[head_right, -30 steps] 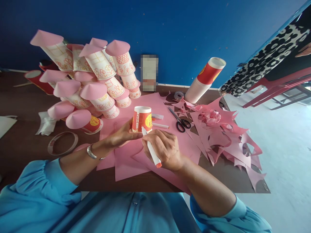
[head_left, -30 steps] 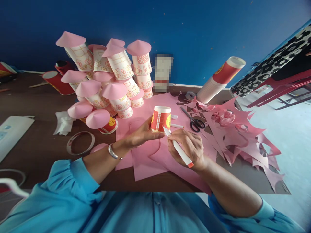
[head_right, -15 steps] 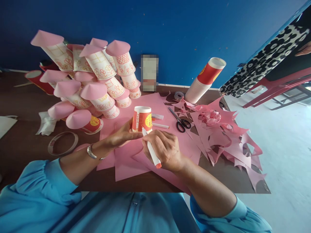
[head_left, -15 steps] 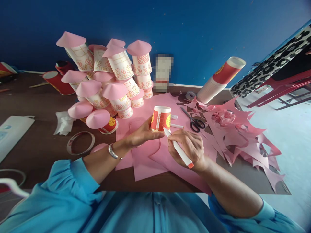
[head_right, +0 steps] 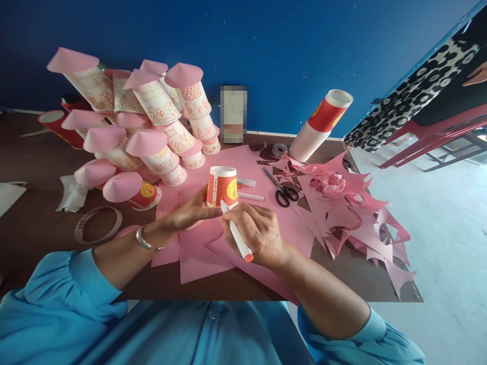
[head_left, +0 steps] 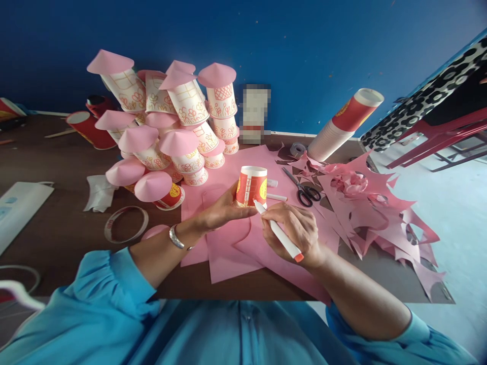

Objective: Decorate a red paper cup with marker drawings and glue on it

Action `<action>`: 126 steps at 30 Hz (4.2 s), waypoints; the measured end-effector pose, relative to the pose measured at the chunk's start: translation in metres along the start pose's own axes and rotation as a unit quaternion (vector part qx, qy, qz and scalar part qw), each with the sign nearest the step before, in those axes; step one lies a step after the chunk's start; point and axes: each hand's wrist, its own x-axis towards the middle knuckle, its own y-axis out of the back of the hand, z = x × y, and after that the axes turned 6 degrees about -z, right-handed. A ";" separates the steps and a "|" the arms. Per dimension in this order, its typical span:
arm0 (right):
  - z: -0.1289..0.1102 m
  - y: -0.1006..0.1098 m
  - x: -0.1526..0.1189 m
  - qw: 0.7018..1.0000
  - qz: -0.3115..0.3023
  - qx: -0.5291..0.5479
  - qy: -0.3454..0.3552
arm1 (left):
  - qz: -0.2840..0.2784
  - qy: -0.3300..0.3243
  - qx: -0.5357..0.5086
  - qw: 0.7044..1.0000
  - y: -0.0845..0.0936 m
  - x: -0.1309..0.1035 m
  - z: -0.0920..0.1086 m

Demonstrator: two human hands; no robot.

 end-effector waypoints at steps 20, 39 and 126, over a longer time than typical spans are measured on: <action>0.000 0.000 0.000 1.000 0.007 -0.008 -0.013 | 0.020 0.025 0.019 0.999 0.006 -0.002 -0.006; 0.002 0.001 0.001 0.999 0.013 -0.039 -0.011 | 0.020 0.031 0.026 0.999 0.006 -0.002 -0.005; 0.003 0.001 -0.004 0.998 0.064 -0.019 -0.022 | 0.080 -0.002 0.024 0.996 -0.006 0.003 0.005</action>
